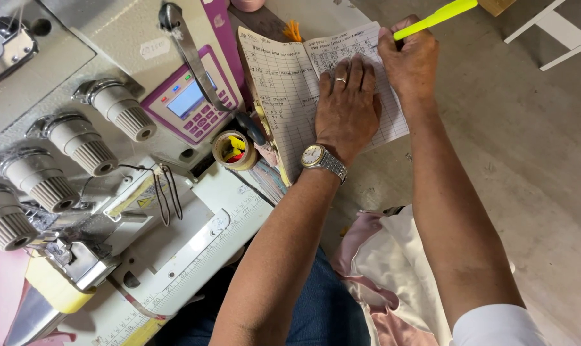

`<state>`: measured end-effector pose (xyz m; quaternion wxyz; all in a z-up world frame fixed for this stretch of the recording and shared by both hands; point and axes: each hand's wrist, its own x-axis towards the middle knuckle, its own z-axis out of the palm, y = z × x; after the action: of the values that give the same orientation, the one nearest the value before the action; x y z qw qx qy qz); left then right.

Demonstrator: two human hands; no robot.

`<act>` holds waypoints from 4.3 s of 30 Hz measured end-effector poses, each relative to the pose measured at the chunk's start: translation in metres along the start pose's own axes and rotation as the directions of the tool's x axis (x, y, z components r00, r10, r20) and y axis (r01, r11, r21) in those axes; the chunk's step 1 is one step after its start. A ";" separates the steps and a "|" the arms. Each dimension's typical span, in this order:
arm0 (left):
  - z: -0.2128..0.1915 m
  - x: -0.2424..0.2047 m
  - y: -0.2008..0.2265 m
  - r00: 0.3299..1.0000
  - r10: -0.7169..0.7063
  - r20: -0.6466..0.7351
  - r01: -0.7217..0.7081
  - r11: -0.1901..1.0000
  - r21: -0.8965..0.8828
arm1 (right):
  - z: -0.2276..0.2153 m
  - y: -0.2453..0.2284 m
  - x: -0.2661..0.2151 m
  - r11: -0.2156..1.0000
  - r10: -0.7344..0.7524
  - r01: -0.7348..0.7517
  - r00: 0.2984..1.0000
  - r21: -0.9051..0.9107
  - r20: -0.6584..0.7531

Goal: The person writes in a notebook with a yellow pen, then closes it and sets it aside. The person then repeatedly folds small pink fabric pieces by hand and places them on a stack on the sewing machine table.

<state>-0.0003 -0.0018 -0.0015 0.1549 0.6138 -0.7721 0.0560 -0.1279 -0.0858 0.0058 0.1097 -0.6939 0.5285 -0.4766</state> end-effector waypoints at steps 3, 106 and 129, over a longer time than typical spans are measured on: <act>0.001 -0.001 0.000 1.000 -0.002 -0.014 0.002 1.000 0.013 | 0.001 0.003 0.001 1.000 -0.005 0.005 1.000 -0.014 0.006; -0.127 -0.108 -0.004 0.905 -0.136 -0.403 -0.069 0.889 -0.454 | -0.026 -0.094 -0.172 0.266 0.469 -0.460 0.830 0.847 0.303; -0.122 -0.390 -0.028 0.962 0.266 -0.062 -0.237 0.698 -0.676 | -0.024 -0.110 -0.122 0.898 0.345 -0.423 0.848 0.122 0.402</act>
<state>0.1249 0.3884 -0.0088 0.3427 0.4049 -0.8185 -0.2206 -0.0758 0.0712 0.0238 0.3720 -0.6357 0.5744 -0.3570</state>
